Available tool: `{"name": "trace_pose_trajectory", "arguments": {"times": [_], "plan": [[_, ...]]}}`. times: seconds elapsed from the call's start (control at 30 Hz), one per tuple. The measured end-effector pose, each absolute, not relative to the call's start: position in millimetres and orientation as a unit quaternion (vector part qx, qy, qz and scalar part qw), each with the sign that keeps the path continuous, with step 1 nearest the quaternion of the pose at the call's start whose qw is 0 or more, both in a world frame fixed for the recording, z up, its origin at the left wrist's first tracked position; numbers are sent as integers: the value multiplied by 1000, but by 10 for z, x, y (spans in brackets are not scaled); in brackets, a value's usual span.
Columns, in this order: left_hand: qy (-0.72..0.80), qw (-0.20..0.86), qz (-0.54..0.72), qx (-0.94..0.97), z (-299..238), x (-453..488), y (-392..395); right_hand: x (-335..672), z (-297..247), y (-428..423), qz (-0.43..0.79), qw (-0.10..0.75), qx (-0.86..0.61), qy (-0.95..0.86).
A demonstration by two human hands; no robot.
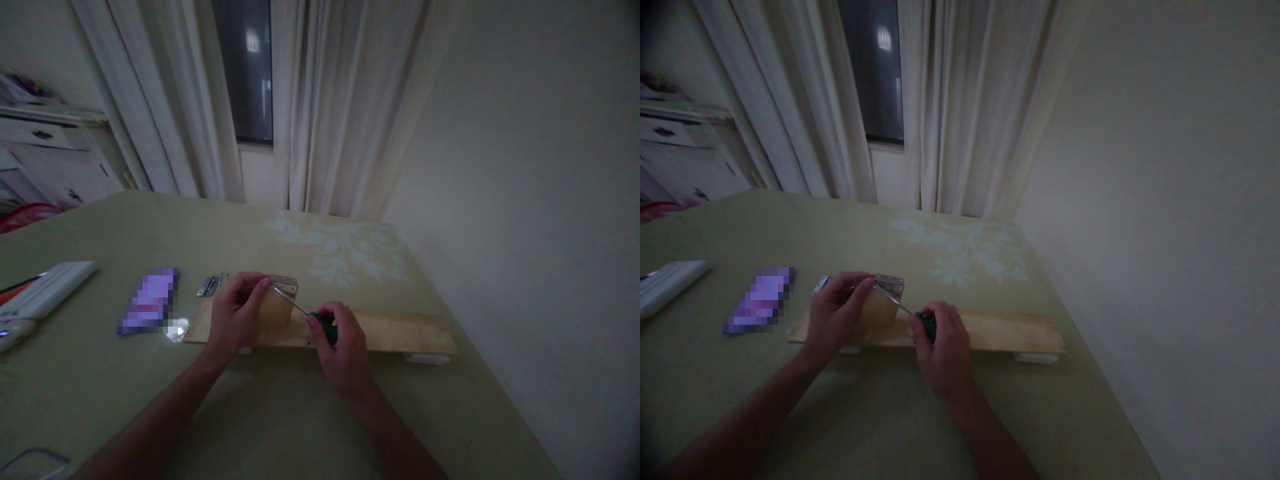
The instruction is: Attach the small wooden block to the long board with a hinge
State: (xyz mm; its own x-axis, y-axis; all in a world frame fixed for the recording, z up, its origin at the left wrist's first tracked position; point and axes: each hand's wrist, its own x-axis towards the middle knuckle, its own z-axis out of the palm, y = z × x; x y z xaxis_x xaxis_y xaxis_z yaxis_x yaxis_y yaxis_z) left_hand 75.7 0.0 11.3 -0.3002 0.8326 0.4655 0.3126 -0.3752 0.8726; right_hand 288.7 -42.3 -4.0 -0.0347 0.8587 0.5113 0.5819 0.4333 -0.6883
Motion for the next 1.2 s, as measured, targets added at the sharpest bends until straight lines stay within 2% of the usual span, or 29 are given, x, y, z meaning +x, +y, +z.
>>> {"name": "trace_pose_trajectory", "arguments": {"times": [0.37, 0.7, 0.9, 1.2], "plan": [[444, 261, 631, 580, 54, 769, -4, 2897, -29, -415, 141, 489, -503, -699], [425, 134, 634, 633, -65, 674, 35, 2888, -12, -436, 129, 484, -501, -706], [435, 22, 614, 658, -38, 649, 56, 2868, -47, -431, 115, 485, -507, -703], [426, -40, 598, 678, 97, 697, -25, 2913, -40, -421, 71, 492, -490, -716]]}}
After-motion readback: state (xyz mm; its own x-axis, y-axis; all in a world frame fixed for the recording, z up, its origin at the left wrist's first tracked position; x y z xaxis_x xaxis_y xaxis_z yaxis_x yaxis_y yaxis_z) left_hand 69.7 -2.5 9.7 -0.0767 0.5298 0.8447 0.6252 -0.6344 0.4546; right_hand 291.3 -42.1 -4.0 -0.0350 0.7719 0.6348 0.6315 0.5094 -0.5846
